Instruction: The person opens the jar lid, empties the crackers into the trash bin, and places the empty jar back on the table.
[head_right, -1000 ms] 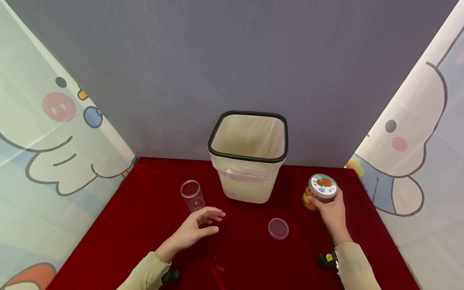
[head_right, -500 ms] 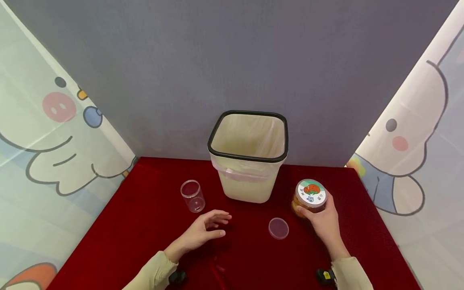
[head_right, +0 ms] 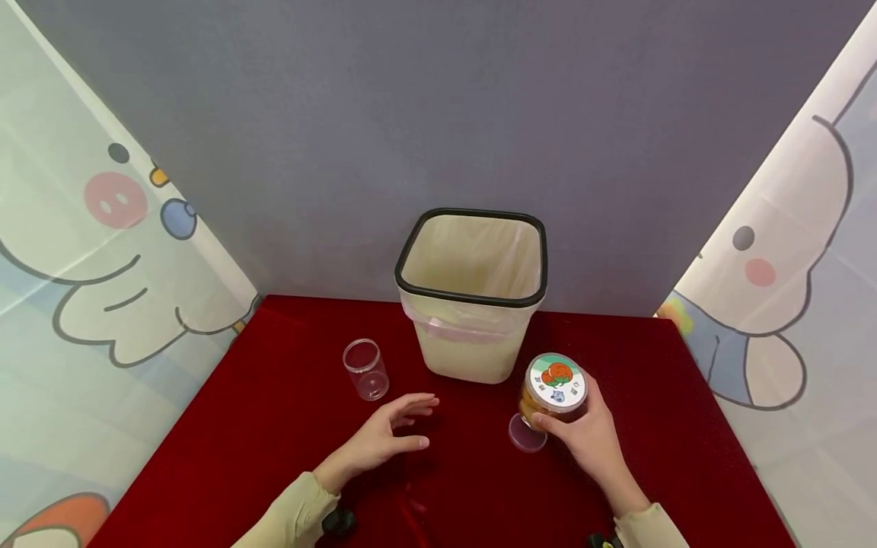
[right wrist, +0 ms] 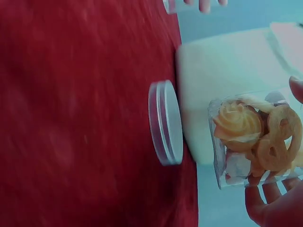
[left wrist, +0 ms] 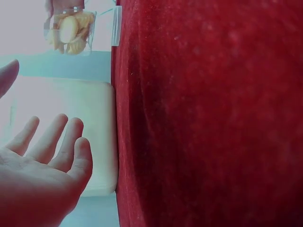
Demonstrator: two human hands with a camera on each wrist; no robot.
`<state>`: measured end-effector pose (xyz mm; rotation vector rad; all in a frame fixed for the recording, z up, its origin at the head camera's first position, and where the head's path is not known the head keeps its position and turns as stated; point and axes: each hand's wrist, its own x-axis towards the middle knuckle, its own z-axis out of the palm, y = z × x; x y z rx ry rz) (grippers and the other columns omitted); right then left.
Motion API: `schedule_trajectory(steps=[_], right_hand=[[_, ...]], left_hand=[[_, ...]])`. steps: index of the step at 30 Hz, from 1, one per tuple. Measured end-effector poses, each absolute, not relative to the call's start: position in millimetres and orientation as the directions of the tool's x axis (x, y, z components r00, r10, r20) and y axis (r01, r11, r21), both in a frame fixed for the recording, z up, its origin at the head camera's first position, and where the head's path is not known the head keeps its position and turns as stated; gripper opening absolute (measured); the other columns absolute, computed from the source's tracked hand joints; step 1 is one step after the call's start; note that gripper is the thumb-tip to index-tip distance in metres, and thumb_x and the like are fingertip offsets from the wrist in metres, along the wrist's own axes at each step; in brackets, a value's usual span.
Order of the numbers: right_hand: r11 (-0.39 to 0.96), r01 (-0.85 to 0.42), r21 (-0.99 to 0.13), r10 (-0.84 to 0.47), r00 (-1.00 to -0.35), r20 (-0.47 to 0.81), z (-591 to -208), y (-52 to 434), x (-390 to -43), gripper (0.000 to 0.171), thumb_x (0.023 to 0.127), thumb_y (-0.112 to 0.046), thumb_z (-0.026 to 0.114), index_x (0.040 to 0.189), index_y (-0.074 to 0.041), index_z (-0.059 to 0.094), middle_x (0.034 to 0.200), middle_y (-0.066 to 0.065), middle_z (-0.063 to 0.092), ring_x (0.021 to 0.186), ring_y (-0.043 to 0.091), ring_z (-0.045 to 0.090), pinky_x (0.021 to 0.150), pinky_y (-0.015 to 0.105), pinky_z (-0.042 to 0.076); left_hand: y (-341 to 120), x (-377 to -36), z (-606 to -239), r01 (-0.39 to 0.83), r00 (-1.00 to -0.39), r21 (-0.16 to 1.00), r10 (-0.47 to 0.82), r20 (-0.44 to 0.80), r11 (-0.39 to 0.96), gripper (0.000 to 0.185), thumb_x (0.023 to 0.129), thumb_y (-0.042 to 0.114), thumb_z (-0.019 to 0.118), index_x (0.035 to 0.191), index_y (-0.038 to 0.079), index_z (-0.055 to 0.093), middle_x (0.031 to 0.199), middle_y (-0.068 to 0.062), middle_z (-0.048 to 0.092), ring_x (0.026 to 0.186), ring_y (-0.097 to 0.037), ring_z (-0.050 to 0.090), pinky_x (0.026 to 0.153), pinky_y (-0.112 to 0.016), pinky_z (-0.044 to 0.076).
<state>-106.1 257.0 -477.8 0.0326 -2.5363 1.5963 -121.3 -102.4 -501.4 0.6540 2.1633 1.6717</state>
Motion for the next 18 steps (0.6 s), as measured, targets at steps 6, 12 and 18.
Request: schedule_trajectory(steps=[6, 12, 18], right_hand=[[0.407, -0.131, -0.904, -0.016, -0.991, 0.136, -477, 239, -97, 0.101, 0.076, -0.019, 0.089, 0.155, -0.010, 0.027, 0.141, 0.010, 0.046, 0.116, -0.004, 0.044, 0.091, 0.007, 0.035], [0.379, -0.164, -0.911, -0.082, -0.986, 0.143, -483, 218, -91, 0.101, 0.071, -0.019, 0.092, 0.152, -0.010, 0.032, 0.140, 0.010, 0.049, 0.120, -0.004, 0.045, 0.095, 0.007, 0.033], [0.361, -0.181, -0.915, -0.132, -0.981, 0.142, -492, 199, -89, 0.101, 0.066, -0.021, 0.095, 0.149, -0.011, 0.038, 0.139, 0.007, 0.053, 0.122, 0.005, 0.049, 0.097, 0.011, 0.034]], left_hand=[[-100, -122, -501, 0.157, -0.833, 0.967, 0.554, 0.021, 0.200, 0.062, 0.094, 0.014, 0.071, 0.150, 0.012, 0.044, 0.145, 0.004, 0.052, 0.129, -0.020, 0.050, 0.104, -0.052, 0.038], [-95, -124, -499, 0.173, -0.822, 0.967, 0.569, 0.036, 0.188, 0.062, 0.094, 0.013, 0.071, 0.149, 0.012, 0.044, 0.145, 0.006, 0.052, 0.129, -0.018, 0.050, 0.104, -0.048, 0.039], [-87, -124, -498, 0.182, -0.816, 0.966, 0.577, 0.043, 0.185, 0.065, 0.092, 0.013, 0.073, 0.149, 0.012, 0.043, 0.144, 0.004, 0.052, 0.129, -0.017, 0.051, 0.102, -0.042, 0.042]])
